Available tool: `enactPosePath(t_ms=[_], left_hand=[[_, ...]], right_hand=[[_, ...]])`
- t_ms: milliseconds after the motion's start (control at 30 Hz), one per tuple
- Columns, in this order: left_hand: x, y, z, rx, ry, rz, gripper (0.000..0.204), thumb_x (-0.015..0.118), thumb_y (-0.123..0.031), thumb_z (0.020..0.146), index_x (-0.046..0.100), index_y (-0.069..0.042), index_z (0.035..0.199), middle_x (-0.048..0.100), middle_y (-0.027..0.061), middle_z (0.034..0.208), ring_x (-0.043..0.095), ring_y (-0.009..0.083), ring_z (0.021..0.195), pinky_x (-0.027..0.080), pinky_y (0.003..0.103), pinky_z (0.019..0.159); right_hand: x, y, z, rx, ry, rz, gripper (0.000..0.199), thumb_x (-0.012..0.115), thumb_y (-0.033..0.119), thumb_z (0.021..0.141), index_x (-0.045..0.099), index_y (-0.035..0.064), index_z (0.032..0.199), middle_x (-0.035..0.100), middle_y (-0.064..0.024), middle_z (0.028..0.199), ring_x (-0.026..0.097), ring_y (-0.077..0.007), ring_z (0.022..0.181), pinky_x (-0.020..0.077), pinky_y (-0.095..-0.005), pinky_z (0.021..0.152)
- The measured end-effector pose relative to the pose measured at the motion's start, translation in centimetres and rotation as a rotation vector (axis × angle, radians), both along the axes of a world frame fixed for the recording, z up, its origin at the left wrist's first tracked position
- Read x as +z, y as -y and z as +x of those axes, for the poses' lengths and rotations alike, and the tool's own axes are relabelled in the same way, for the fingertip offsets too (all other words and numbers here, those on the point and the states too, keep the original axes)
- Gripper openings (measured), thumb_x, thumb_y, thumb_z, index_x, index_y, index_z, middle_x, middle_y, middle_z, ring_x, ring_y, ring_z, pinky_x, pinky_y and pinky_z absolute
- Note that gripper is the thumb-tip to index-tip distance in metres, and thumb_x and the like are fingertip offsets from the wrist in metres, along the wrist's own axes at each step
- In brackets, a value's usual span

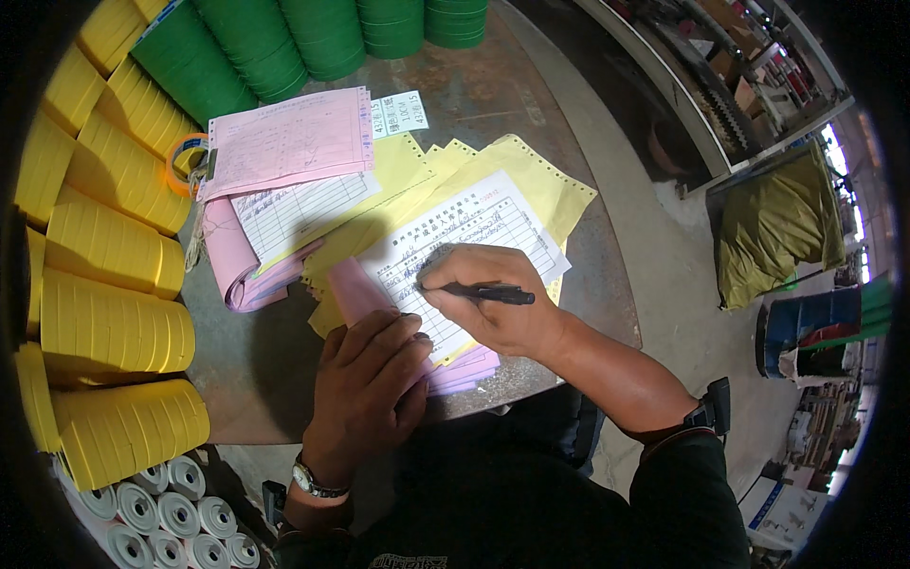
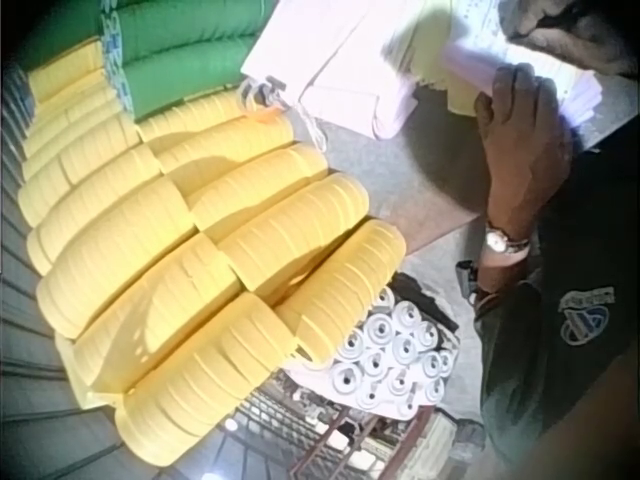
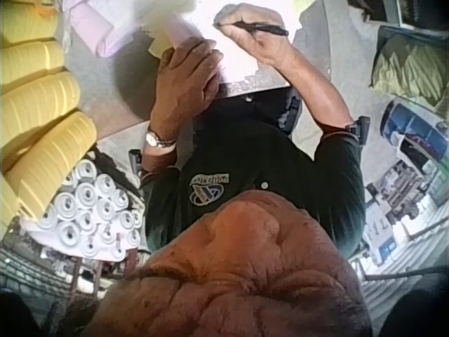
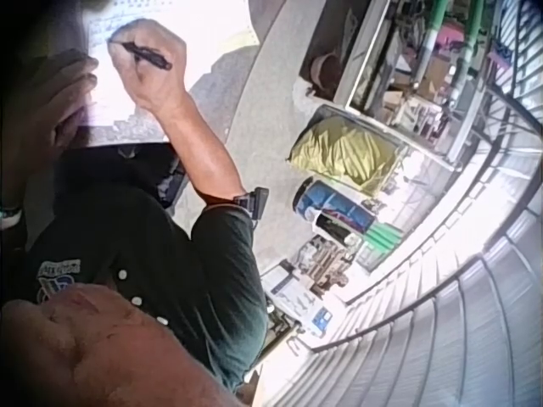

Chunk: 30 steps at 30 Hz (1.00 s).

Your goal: Organizing rolls of industrial tape on a table and writing in a production log.

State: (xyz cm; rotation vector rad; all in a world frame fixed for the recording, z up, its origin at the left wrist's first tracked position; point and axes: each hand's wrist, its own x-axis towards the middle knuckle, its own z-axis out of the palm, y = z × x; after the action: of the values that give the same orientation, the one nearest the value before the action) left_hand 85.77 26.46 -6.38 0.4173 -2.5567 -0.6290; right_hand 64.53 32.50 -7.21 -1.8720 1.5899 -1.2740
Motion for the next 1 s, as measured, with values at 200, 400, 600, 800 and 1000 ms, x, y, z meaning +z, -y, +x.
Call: enactPosePath(t_ms=[200,400,600,800,1000], left_hand=[[-0.11,0.03,0.07,0.005,-0.004,0.001,0.031,0.069,-0.010,0.073,0.063,-0.008,0.103,0.064,0.0097,0.114,0.060,0.0286,0.110,0.046,0.044,0.084],[-0.20,0.03,0.03,0.001,-0.015,0.001,0.031,0.070,-0.009,0.073,0.063,-0.007,0.103,0.064,0.0101,0.113,0.060,0.0289,0.110,0.046,0.044,0.084],[-0.09,0.01,0.06,0.001,-0.013,0.003,0.031,0.070,-0.009,0.073,0.063,-0.007,0.104,0.064,0.0101,0.114,0.060,0.0289,0.110,0.046,0.044,0.084],[-0.20,0.05,0.04,-0.004,-0.015,0.003,0.032,0.070,-0.009,0.073,0.062,-0.007,0.105,0.064,0.0099,0.114,0.060,0.0291,0.110,0.046,0.044,0.084],[-0.15,0.03,0.02,-0.001,-0.014,-0.002,0.033,0.070,-0.009,0.073,0.062,-0.007,0.105,0.064,0.0097,0.114,0.060,0.0290,0.110,0.046,0.044,0.084]], right_hand=[[-0.05,0.14,-0.01,0.018,0.001,-0.009,0.009,0.068,0.008,0.087,0.062,0.0036,0.091,0.065,-0.0132,0.083,0.065,-0.0295,0.073,0.0497,-0.0352,0.065],[0.18,-0.03,0.01,-0.021,0.033,0.032,0.009,0.069,0.006,0.085,0.062,0.0041,0.091,0.065,-0.0136,0.083,0.066,-0.0292,0.074,0.0499,-0.0349,0.065],[0.32,0.07,0.05,-0.003,0.000,0.013,0.008,0.068,0.005,0.086,0.062,0.0042,0.091,0.065,-0.0137,0.082,0.066,-0.0292,0.073,0.0501,-0.0345,0.065],[0.36,0.04,-0.06,0.029,0.029,0.021,0.008,0.067,0.006,0.086,0.062,0.0046,0.091,0.064,-0.0137,0.082,0.065,-0.0299,0.073,0.0500,-0.0354,0.065],[0.15,-0.03,-0.05,0.010,0.035,0.037,0.008,0.068,0.005,0.086,0.062,0.0044,0.091,0.064,-0.0134,0.083,0.065,-0.0294,0.074,0.0497,-0.0351,0.066]])
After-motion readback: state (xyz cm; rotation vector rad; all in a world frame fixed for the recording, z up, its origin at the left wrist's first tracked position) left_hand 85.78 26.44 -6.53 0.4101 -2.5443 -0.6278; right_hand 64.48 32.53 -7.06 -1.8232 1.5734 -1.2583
